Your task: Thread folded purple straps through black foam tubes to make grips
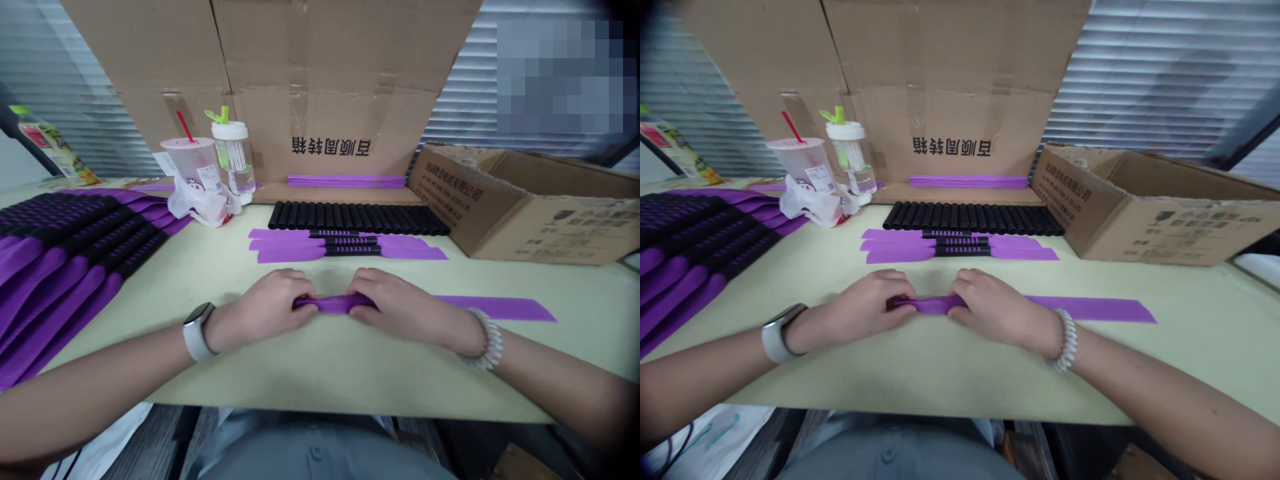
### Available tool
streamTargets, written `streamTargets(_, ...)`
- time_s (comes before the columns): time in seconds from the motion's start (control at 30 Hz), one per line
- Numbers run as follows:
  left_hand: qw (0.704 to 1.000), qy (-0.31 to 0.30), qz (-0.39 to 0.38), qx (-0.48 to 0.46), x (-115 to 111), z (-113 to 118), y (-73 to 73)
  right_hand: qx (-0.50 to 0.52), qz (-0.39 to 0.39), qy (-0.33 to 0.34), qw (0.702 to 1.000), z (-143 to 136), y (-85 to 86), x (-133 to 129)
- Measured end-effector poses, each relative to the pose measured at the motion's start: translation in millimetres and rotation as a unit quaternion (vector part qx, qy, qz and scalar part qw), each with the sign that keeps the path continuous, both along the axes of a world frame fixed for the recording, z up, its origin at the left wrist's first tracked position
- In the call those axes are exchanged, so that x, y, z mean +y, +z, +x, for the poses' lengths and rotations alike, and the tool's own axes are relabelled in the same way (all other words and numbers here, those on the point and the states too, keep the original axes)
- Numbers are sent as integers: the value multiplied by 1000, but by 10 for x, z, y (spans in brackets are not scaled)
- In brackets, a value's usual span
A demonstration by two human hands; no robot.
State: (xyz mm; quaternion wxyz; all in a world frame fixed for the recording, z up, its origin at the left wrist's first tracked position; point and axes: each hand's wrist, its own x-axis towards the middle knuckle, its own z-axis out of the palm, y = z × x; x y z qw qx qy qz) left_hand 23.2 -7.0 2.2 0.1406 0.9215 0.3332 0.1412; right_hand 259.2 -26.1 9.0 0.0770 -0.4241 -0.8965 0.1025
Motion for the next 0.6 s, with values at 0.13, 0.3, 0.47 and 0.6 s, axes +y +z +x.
streamTargets(0.13,999,25,29,37,-120,80,48,9,-15,-28,999,-78,9,-36)
streamTargets(0.3,995,-1,63,79,-249,139,85,10,-61,-17,998,-200,46,-155)
streamTargets(0.47,990,11,79,118,-237,107,154,13,-49,-10,999,-171,46,-144)
streamTargets(0.6,986,19,123,112,-278,128,175,11,-27,-8,1000,-192,30,-164)
